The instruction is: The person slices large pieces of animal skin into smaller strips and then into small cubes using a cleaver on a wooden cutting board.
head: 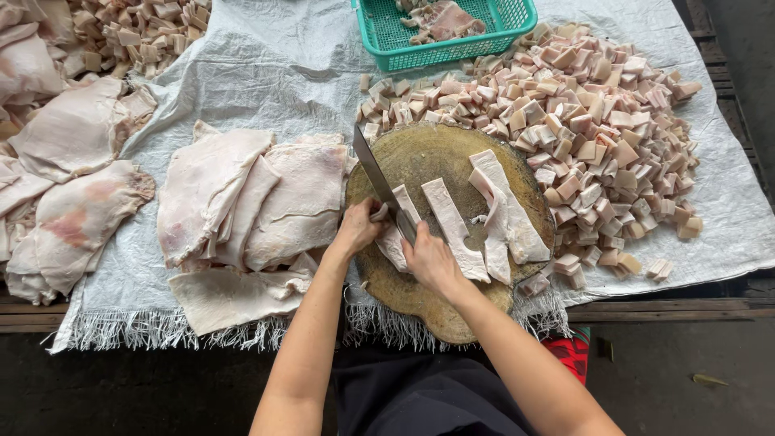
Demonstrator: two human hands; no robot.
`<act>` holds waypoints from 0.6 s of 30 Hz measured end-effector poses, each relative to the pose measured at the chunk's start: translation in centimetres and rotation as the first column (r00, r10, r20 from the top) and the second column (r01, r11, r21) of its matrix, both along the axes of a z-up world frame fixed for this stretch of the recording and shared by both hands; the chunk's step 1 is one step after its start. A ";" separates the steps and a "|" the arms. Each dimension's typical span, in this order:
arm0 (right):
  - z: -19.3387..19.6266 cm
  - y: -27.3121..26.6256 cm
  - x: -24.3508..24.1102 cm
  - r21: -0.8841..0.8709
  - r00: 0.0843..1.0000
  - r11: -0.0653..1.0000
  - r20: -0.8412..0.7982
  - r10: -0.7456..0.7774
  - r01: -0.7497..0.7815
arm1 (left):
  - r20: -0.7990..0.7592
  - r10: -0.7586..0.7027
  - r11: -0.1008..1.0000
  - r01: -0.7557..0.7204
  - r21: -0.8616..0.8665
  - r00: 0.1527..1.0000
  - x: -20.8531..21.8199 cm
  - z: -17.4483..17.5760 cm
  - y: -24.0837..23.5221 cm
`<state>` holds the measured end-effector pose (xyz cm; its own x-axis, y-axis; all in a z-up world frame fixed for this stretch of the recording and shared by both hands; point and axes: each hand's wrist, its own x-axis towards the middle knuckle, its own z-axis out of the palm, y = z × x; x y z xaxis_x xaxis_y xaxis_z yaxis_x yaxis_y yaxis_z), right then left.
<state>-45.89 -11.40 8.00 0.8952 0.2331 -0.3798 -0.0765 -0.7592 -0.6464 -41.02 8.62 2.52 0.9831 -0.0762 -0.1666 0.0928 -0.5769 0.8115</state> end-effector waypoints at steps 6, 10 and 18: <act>3.6 -2.1 2.0 0.189 0.981 0.976 -0.181 -0.073 0.107 | 0.266 0.020 0.991 -0.056 0.125 0.964 -3.2 -0.1 -0.6; 9.4 -5.2 -4.2 0.093 0.999 0.994 -0.022 -0.047 0.049 | 0.099 0.108 0.974 -0.085 -0.211 0.989 -6.0 2.1 -0.1; 11.1 -7.7 -11.6 0.269 0.938 0.963 0.338 -0.077 -0.018 | 0.170 0.094 0.985 -0.066 -0.161 0.981 -10.2 7.1 -1.4</act>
